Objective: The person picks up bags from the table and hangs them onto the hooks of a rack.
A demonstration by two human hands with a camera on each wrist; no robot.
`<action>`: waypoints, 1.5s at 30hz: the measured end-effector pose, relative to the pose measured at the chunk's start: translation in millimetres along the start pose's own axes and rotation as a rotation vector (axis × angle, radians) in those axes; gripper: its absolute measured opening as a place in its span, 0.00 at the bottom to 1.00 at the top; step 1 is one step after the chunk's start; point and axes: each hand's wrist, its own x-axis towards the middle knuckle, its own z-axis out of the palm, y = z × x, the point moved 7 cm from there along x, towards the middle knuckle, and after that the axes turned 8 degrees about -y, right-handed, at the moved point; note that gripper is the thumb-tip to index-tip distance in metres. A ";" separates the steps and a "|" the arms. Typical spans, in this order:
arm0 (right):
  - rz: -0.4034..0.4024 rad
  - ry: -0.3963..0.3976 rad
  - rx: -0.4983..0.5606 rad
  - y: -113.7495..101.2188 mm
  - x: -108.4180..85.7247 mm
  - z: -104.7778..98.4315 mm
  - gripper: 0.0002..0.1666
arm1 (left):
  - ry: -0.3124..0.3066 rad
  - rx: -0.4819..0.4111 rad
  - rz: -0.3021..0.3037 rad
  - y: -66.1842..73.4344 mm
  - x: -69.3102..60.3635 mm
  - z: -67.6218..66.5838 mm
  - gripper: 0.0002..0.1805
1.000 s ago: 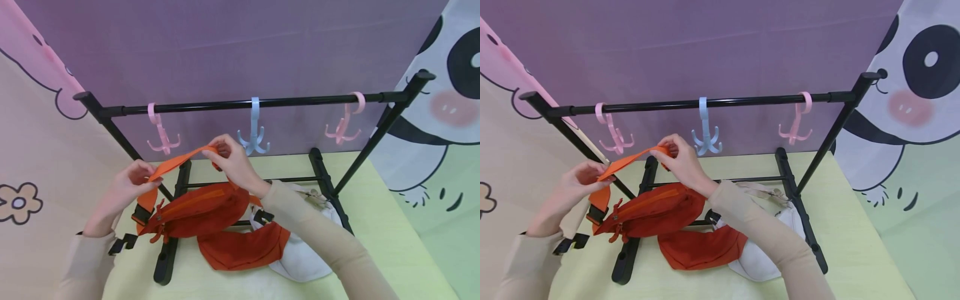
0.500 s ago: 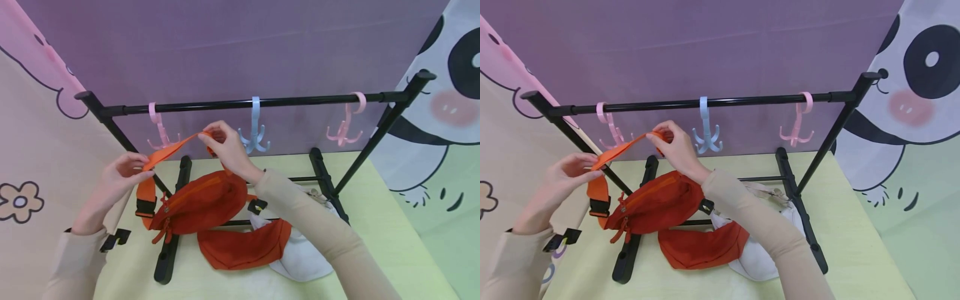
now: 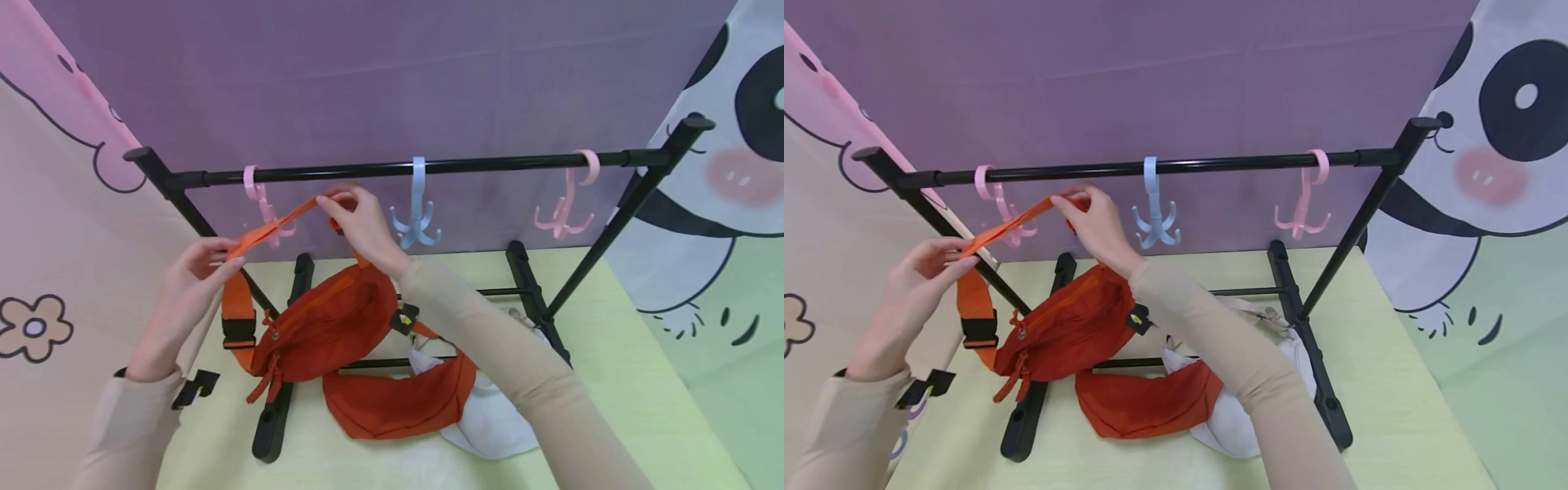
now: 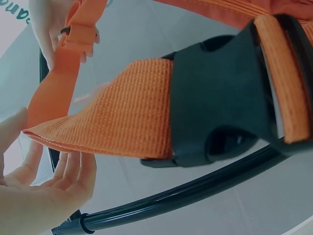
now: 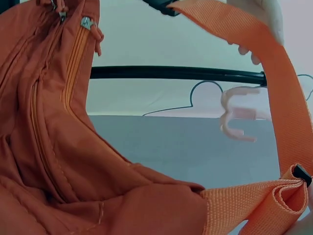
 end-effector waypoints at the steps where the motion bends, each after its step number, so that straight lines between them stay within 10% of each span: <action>1: 0.006 0.001 -0.006 0.1 2.2 0.8 0.15 | 0.001 0.001 0.006 0.0 -0.1 -0.2 0.15; 24: 0.185 -0.009 -0.065 13.0 39.3 18.9 0.13 | 0.024 0.096 -0.034 -14.5 5.5 2.0 0.18; 45: 0.166 -0.065 -0.057 32.5 33.2 22.7 0.14 | -0.043 0.096 -0.139 -33.2 5.9 5.6 0.23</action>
